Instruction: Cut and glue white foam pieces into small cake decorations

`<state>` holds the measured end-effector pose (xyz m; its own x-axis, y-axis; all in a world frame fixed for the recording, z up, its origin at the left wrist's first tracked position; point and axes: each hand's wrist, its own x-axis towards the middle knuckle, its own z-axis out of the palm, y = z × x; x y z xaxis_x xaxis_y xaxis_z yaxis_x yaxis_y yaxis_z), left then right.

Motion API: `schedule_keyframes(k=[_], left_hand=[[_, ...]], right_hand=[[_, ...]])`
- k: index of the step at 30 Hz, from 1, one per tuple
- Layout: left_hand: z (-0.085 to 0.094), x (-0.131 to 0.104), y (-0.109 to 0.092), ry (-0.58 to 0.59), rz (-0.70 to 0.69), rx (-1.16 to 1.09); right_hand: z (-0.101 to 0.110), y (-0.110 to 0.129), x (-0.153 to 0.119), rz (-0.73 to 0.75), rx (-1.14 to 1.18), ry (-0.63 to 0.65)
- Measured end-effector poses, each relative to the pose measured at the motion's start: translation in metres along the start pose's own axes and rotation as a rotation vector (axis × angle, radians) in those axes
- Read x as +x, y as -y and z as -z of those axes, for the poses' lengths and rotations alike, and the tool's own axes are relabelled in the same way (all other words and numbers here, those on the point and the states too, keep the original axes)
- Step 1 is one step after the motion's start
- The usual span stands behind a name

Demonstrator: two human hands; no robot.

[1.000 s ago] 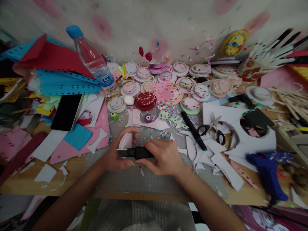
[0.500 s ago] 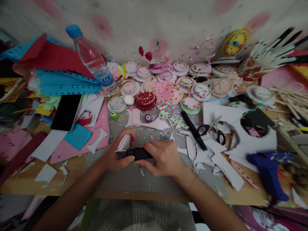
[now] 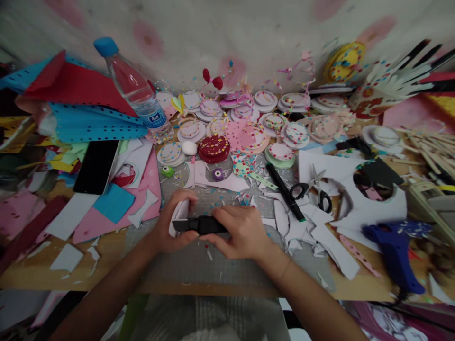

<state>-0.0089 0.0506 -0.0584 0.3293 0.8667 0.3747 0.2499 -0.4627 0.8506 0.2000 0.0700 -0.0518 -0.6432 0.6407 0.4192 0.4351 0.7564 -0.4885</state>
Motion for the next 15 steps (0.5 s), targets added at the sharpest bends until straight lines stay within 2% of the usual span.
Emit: schedule_keyframes(k=[7,15], left_hand=[[0.0027,-0.0026,0.0031,0.089,0.057,-0.039],[0.0062,-0.0016,0.0005,0.158,0.111,0.056]], right_hand=[[-0.0018,-0.0011,-0.0004,0.018,-0.031,0.038],[-0.0002,-0.0014,-0.0008,0.016,-0.038,0.059]])
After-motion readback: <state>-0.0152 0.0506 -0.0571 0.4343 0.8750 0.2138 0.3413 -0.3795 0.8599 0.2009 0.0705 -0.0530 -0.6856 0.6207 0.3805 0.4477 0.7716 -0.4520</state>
